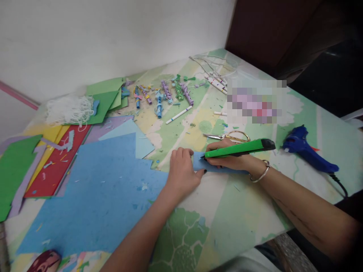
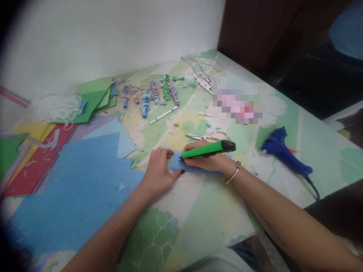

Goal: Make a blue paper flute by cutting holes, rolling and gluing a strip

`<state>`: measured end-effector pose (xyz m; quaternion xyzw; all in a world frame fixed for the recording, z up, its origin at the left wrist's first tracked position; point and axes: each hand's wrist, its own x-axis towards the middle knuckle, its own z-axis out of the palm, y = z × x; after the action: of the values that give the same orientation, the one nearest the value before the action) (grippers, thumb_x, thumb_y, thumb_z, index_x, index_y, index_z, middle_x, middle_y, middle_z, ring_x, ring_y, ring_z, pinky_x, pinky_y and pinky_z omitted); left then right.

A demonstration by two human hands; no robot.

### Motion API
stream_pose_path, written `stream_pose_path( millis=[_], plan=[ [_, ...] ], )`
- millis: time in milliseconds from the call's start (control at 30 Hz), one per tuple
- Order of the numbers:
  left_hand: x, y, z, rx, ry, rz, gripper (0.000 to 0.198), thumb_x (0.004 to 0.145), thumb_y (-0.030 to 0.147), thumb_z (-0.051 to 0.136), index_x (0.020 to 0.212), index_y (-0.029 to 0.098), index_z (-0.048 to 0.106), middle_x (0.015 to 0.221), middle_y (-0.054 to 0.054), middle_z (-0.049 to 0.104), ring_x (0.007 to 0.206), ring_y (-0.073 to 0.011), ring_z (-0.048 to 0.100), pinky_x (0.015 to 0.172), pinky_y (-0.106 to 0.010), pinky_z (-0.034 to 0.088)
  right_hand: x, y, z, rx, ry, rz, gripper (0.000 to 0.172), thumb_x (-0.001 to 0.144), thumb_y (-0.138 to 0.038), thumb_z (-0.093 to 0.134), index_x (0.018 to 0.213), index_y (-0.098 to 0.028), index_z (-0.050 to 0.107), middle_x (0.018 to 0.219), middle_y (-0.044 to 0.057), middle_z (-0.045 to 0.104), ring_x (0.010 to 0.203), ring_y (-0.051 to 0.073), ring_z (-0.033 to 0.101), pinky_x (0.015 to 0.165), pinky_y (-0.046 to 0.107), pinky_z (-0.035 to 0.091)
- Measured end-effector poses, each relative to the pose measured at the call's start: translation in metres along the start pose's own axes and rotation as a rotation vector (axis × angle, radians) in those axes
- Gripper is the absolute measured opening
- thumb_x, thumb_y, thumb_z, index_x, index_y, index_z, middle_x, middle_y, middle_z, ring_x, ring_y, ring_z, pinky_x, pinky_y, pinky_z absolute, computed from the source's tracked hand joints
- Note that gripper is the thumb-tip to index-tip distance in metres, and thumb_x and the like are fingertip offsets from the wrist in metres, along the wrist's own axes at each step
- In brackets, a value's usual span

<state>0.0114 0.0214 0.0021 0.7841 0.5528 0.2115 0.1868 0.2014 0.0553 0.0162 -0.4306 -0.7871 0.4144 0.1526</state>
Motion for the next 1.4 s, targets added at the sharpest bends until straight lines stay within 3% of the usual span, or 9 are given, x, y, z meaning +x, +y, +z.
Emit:
stream_pose_path(
  millis=[133, 300, 533, 733, 933, 1400],
  plan=[
    [0.006, -0.003, -0.001, -0.164, -0.007, -0.102, 0.024, 0.065, 0.010, 0.056, 0.087, 0.017, 0.050, 0.086, -0.005, 0.053, 0.087, -0.0201, 0.048, 0.080, -0.038, 0.041, 0.001, 0.003, 0.003, 0.073, 0.000, 0.027, 0.008, 0.076, -0.023, 0.053, 0.068, -0.019, 0.053, 0.052, -0.006, 0.056, 0.046, 0.008, 0.050, 0.044, 0.019, 0.037],
    [0.013, -0.003, 0.005, -0.143, 0.052, -0.111, 0.002, 0.076, 0.016, 0.050, 0.076, 0.018, 0.052, 0.077, -0.003, 0.057, 0.080, -0.0185, 0.048, 0.075, -0.034, 0.038, 0.001, 0.002, 0.002, 0.053, 0.000, 0.045, 0.008, 0.075, -0.022, 0.052, 0.068, -0.018, 0.054, 0.052, -0.005, 0.056, 0.046, 0.009, 0.051, 0.045, 0.020, 0.038],
    [0.019, -0.001, 0.006, 0.143, -0.037, -0.076, 0.026, 0.082, 0.026, 0.046, 0.057, 0.018, 0.046, 0.057, -0.002, 0.053, 0.070, -0.0188, 0.045, 0.065, -0.032, 0.029, 0.002, -0.005, 0.005, -0.110, 0.081, 0.049, 0.012, 0.074, -0.024, 0.051, 0.063, -0.018, 0.052, 0.047, -0.006, 0.053, 0.044, 0.008, 0.046, 0.046, 0.020, 0.033],
    [0.014, -0.002, 0.006, 0.266, -0.077, -0.001, 0.025, 0.084, 0.025, 0.042, 0.059, 0.018, 0.046, 0.059, -0.003, 0.055, 0.071, -0.0198, 0.045, 0.063, -0.032, 0.025, 0.001, -0.005, 0.010, -0.235, 0.137, 0.049, 0.016, 0.073, -0.024, 0.052, 0.059, -0.018, 0.048, 0.048, -0.005, 0.047, 0.044, 0.007, 0.039, 0.044, 0.021, 0.024],
    [0.010, -0.001, 0.006, 0.372, -0.089, 0.063, 0.023, 0.087, 0.025, 0.037, 0.068, 0.019, 0.049, 0.067, -0.005, 0.059, 0.076, -0.0227, 0.045, 0.065, -0.035, 0.023, 0.001, 0.000, 0.018, -0.215, 0.207, -0.034, 0.013, 0.071, -0.019, 0.051, 0.058, -0.017, 0.050, 0.050, -0.005, 0.045, 0.047, 0.007, 0.039, 0.047, 0.021, 0.025],
    [0.009, -0.002, 0.007, 0.388, -0.080, 0.069, 0.023, 0.087, 0.024, 0.036, 0.068, 0.019, 0.048, 0.068, -0.005, 0.059, 0.076, -0.0231, 0.044, 0.064, -0.036, 0.021, 0.001, 0.004, 0.028, -0.220, 0.305, -0.015, 0.015, 0.069, -0.021, 0.051, 0.055, -0.017, 0.049, 0.048, -0.005, 0.042, 0.045, 0.007, 0.036, 0.046, 0.022, 0.026]
  ],
)
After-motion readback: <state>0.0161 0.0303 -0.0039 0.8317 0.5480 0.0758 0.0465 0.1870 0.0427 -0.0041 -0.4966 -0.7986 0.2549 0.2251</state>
